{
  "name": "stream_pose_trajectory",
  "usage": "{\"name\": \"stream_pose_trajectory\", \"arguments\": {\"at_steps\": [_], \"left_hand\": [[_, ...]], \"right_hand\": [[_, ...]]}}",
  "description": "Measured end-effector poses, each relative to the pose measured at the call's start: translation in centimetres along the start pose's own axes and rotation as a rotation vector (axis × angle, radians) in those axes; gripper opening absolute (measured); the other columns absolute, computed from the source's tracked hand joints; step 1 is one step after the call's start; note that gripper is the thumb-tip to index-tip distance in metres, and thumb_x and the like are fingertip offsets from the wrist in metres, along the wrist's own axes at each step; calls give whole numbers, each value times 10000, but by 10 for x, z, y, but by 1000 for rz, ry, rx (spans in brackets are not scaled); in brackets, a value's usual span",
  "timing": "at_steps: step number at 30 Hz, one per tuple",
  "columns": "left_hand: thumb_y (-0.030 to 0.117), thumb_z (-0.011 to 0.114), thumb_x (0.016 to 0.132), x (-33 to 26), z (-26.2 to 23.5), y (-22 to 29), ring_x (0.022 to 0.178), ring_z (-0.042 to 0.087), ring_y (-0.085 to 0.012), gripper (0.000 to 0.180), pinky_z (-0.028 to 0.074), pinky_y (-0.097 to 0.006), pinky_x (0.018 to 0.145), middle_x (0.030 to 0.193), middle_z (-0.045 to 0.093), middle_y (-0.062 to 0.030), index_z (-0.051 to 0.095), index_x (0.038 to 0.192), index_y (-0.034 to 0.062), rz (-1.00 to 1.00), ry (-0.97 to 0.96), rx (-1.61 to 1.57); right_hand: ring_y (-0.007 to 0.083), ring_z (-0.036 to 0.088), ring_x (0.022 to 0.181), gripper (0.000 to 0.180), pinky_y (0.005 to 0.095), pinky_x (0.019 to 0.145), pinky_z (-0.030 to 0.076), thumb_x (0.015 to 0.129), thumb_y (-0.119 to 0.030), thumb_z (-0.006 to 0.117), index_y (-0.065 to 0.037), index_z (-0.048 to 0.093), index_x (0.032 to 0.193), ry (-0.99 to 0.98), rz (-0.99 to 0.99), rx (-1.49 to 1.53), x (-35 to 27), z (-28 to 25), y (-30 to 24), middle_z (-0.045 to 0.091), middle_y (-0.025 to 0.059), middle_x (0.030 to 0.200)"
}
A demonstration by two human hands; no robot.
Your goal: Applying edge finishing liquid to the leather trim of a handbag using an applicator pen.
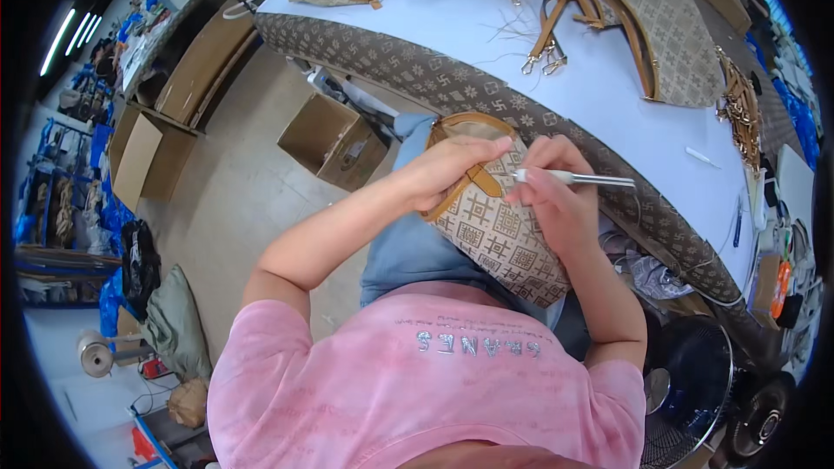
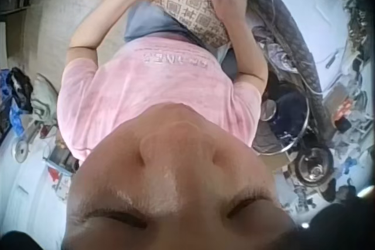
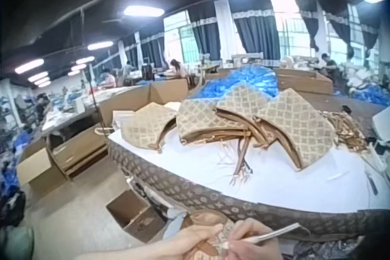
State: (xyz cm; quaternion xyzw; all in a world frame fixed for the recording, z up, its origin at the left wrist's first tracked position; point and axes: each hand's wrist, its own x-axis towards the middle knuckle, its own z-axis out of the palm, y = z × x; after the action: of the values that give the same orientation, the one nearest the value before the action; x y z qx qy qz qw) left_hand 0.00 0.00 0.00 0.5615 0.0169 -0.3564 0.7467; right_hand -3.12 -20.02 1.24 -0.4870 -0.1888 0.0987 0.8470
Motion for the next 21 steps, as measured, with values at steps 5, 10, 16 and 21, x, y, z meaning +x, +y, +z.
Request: {"name": "stream_pose_trajectory", "arguments": {"at_steps": [5, 10, 16, 21], "left_hand": [[375, 598, 991, -19, -42, 17, 985, 636, -215, 387, 510, -311, 834, 1084, 666, -82, 630, 1261, 100, 123, 110, 458], [291, 755, 871, -57, -31, 47, 899, 613, -147, 393, 509, -271, 688, 1080, 648, -68, 650, 1155, 40, 653, 121, 1131], [228, 829, 796, -60, -24, 19, 830, 635, -175, 396, 510, -281, 634, 976, 658, -72, 668, 1109, 46, 489, 294, 1181], [197, 818, 821, -57, -33, 18, 721, 634, -131, 296, 510, -274, 603, 852, 684, -16, 695, 1050, 54, 118, 197, 949]], "right_hand": [[99, 533, 718, 79, 329, 719, 616, 885, -26, 607, -3, 532, 882, 66, 127, 201, 15, -4, 30, 516, 74, 859], [90, 525, 687, 58, 330, 728, 617, 892, -13, 589, -7, 533, 881, 34, 107, 135, 18, -9, 31, 516, 69, 852], [81, 527, 661, 50, 331, 741, 615, 896, 6, 585, -8, 542, 876, 77, 136, 25, 17, -6, 37, 521, 70, 849], [81, 546, 655, 55, 323, 761, 606, 898, 13, 602, 2, 551, 882, 24, 85, -200, 15, -4, 40, 526, 68, 856]]}}
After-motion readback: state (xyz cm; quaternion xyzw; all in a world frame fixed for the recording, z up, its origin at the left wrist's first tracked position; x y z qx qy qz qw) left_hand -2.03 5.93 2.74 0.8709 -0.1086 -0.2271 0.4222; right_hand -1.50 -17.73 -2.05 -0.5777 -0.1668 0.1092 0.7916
